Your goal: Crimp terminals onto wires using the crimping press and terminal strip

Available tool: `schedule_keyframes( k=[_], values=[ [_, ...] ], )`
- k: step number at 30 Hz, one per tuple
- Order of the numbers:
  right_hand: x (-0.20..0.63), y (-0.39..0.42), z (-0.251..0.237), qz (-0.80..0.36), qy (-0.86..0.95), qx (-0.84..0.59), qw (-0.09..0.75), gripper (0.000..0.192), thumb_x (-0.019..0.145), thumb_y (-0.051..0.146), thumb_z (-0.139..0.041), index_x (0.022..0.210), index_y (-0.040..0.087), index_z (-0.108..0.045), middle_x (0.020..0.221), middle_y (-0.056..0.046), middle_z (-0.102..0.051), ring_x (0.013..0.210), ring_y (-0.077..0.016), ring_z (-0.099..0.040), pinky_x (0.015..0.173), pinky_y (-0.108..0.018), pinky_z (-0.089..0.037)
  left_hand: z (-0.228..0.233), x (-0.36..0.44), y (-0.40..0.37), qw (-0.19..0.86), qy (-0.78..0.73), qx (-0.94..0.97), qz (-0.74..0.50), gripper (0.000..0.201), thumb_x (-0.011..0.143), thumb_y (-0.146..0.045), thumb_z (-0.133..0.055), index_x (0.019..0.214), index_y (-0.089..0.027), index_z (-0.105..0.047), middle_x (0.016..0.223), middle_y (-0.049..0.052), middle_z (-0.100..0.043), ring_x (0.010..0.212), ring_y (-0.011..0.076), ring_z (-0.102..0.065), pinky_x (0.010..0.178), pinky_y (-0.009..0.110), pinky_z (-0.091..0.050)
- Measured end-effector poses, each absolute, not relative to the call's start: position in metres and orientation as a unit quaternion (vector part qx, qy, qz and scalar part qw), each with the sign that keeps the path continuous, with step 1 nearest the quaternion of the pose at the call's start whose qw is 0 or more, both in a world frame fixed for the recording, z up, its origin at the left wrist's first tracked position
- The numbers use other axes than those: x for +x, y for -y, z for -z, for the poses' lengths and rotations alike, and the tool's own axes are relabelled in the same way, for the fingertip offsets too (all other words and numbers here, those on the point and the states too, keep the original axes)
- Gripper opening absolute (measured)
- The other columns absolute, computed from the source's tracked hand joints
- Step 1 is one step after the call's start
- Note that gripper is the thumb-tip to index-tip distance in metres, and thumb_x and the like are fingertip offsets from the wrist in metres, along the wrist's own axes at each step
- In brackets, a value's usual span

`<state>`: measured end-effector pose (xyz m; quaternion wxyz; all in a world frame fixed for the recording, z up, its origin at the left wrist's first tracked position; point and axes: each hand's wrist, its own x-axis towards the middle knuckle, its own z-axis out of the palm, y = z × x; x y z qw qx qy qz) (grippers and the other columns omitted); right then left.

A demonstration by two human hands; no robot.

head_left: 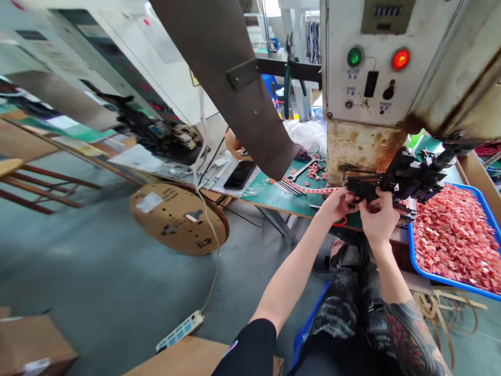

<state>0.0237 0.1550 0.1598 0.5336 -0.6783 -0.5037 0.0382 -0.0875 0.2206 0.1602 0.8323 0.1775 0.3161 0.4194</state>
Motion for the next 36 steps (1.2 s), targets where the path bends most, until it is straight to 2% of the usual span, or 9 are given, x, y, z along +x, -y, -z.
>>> schedule_keyframes(
  k=[5, 8, 13, 20, 26, 32, 36],
  values=[
    [0.022, -0.155, -0.162, -0.050, 0.513, -0.670, 0.535, 0.034, 0.079, 0.034, -0.061, 0.108, 0.018, -0.063, 0.059, 0.005, -0.063, 0.054, -0.0178, -0.064, 0.059, -0.026, -0.046, -0.155, -0.091, -0.218, 0.837, -0.297, 0.155, -0.432, 0.019, 0.080, -0.018, -0.071, 0.066, -0.016, -0.059, 0.051, -0.006, -0.048, 0.066, 0.0167, -0.067, 0.086, 0.035, -0.055],
    [0.022, -0.158, -0.160, -0.049, 0.513, -0.665, 0.540, 0.032, 0.080, 0.035, -0.060, 0.107, 0.019, -0.063, 0.059, 0.006, -0.062, 0.054, -0.0173, -0.063, 0.058, -0.026, -0.046, -0.154, -0.092, -0.220, 0.831, -0.284, 0.162, -0.450, 0.020, 0.081, -0.017, -0.069, 0.064, -0.016, -0.058, 0.051, -0.006, -0.051, 0.059, 0.0133, -0.061, 0.082, 0.036, -0.056],
    [0.022, -0.161, -0.155, -0.056, 0.516, -0.655, 0.548, 0.029, 0.082, 0.034, -0.058, 0.106, 0.019, -0.063, 0.059, 0.006, -0.061, 0.052, -0.0158, -0.061, 0.057, -0.025, -0.046, -0.156, -0.095, -0.227, 0.828, -0.273, 0.202, -0.446, 0.025, 0.080, -0.013, -0.069, 0.059, -0.015, -0.056, 0.051, -0.004, -0.051, 0.054, 0.0106, -0.054, 0.072, 0.029, -0.057],
    [0.022, -0.159, -0.155, -0.045, 0.512, -0.660, 0.547, 0.033, 0.081, 0.034, -0.061, 0.110, 0.019, -0.063, 0.059, 0.006, -0.062, 0.051, -0.0161, -0.061, 0.057, -0.026, -0.048, -0.160, -0.097, -0.228, 0.838, -0.283, 0.210, -0.417, 0.028, 0.083, -0.013, -0.067, 0.057, -0.015, -0.056, 0.050, -0.003, -0.052, 0.051, 0.0101, -0.053, 0.081, 0.035, -0.060],
    [0.020, -0.157, -0.153, -0.028, 0.523, -0.642, 0.561, 0.039, 0.084, 0.034, -0.061, 0.118, 0.016, -0.062, 0.061, 0.006, -0.061, 0.052, -0.0152, -0.061, 0.056, -0.025, -0.049, -0.155, -0.099, -0.225, 0.839, -0.272, 0.179, -0.435, 0.025, 0.082, -0.012, -0.070, 0.061, -0.015, -0.058, 0.050, -0.004, -0.051, 0.058, 0.0124, -0.063, 0.090, 0.039, -0.060],
    [0.020, -0.157, -0.152, -0.022, 0.529, -0.627, 0.571, 0.038, 0.086, 0.033, -0.061, 0.120, 0.015, -0.062, 0.060, 0.007, -0.060, 0.050, -0.0140, -0.059, 0.054, -0.024, -0.049, -0.154, -0.099, -0.228, 0.837, -0.279, 0.214, -0.419, 0.015, 0.076, -0.013, -0.072, 0.064, -0.015, -0.062, 0.050, -0.004, -0.054, 0.051, 0.0095, -0.053, 0.080, 0.037, -0.061],
    [0.018, -0.157, -0.153, -0.024, 0.521, -0.634, 0.572, 0.037, 0.086, 0.033, -0.061, 0.118, 0.016, -0.061, 0.061, 0.007, -0.060, 0.050, -0.0143, -0.059, 0.055, -0.025, -0.049, -0.157, -0.098, -0.228, 0.840, -0.280, 0.220, -0.410, 0.021, 0.075, -0.015, -0.074, 0.061, -0.015, -0.058, 0.050, -0.005, -0.053, 0.049, 0.0087, -0.051, 0.082, 0.037, -0.061]
  ],
)
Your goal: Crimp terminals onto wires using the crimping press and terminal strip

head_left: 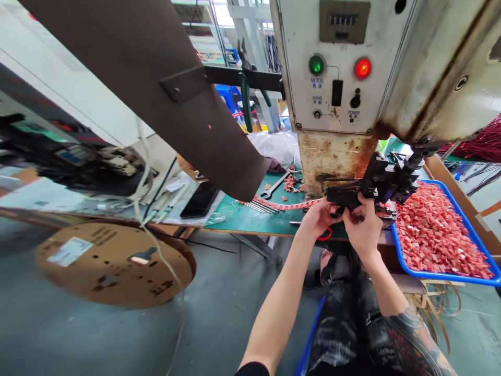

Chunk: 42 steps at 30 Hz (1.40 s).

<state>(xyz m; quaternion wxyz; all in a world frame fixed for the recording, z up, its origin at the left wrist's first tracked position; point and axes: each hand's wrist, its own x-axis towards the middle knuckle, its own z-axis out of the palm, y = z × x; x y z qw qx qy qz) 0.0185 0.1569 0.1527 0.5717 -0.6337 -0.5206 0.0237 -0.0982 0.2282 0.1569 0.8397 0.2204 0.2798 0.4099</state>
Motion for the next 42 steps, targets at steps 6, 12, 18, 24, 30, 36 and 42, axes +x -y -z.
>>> schedule_keyframes(
  k=[6, 12, 18, 24, 30, 36, 42],
  values=[
    [0.021, -0.157, -0.153, -0.054, 0.521, -0.642, 0.560, 0.038, 0.085, 0.036, -0.061, 0.118, 0.017, -0.061, 0.062, 0.006, -0.061, 0.052, -0.0154, -0.061, 0.055, -0.025, -0.049, -0.159, -0.097, -0.227, 0.822, -0.304, 0.212, -0.432, 0.028, 0.084, -0.018, -0.071, 0.060, -0.017, -0.056, 0.045, -0.006, -0.050, 0.052, 0.0113, -0.059, 0.088, 0.041, -0.061],
    [0.025, -0.156, -0.154, -0.084, 0.528, -0.648, 0.543, 0.039, 0.085, 0.035, -0.059, 0.120, 0.017, -0.060, 0.063, 0.005, -0.063, 0.056, -0.0166, -0.063, 0.059, -0.027, -0.049, -0.162, -0.097, -0.231, 0.803, -0.333, 0.195, -0.454, 0.031, 0.090, -0.017, -0.068, 0.061, -0.017, -0.055, 0.044, -0.007, -0.047, 0.056, 0.0141, -0.066, 0.094, 0.048, -0.060],
    [0.027, -0.156, -0.161, -0.118, 0.524, -0.645, 0.543, 0.041, 0.084, 0.032, -0.060, 0.123, 0.017, -0.060, 0.064, 0.005, -0.063, 0.057, -0.0173, -0.064, 0.059, -0.027, -0.049, -0.160, -0.095, -0.218, 0.762, -0.354, 0.214, -0.498, 0.027, 0.087, -0.022, -0.074, 0.065, -0.016, -0.060, 0.047, -0.006, -0.050, 0.063, 0.0162, -0.069, 0.090, 0.042, -0.059],
    [0.025, -0.092, -0.171, -0.203, 0.570, -0.549, 0.577, 0.028, 0.092, 0.031, -0.060, 0.117, 0.020, -0.064, 0.072, 0.001, -0.071, 0.058, -0.0151, -0.066, 0.058, -0.024, -0.052, -0.154, -0.089, -0.173, 0.579, -0.414, 0.485, -0.508, 0.025, 0.074, -0.021, -0.086, 0.060, -0.018, -0.065, 0.052, -0.002, -0.061, 0.052, 0.0121, -0.054, 0.061, 0.022, -0.044],
    [0.023, 0.015, -0.098, -0.320, 0.691, -0.490, 0.424, 0.022, 0.095, 0.031, -0.053, 0.086, 0.021, -0.072, 0.061, -0.001, -0.064, 0.049, -0.0131, -0.056, 0.051, -0.023, -0.043, -0.172, -0.081, -0.178, 0.512, -0.437, 0.508, -0.537, 0.034, 0.069, -0.003, -0.083, 0.051, -0.025, -0.063, 0.051, -0.002, -0.050, 0.061, 0.0175, -0.051, 0.070, 0.020, -0.043],
    [0.055, 0.050, -0.046, -0.444, 0.601, -0.555, 0.365, 0.030, 0.090, 0.045, -0.058, 0.076, 0.020, -0.069, 0.059, -0.004, -0.067, 0.052, -0.0165, -0.060, 0.052, -0.023, -0.045, -0.171, -0.089, -0.169, 0.399, -0.487, 0.493, -0.601, 0.030, 0.075, -0.004, -0.082, 0.057, -0.023, -0.068, 0.054, -0.004, -0.053, 0.057, 0.0139, -0.046, 0.069, 0.018, -0.038],
    [0.078, 0.031, -0.068, -0.480, 0.579, -0.569, 0.332, 0.026, 0.087, 0.042, -0.058, 0.083, 0.020, -0.072, 0.070, -0.005, -0.070, 0.065, -0.0204, -0.063, 0.064, -0.028, -0.049, -0.142, -0.092, -0.132, 0.504, -0.481, 0.438, -0.568, 0.022, 0.084, -0.013, -0.078, 0.064, -0.021, -0.069, 0.050, -0.005, -0.057, 0.049, 0.0112, -0.052, 0.059, 0.020, -0.040]
  ],
)
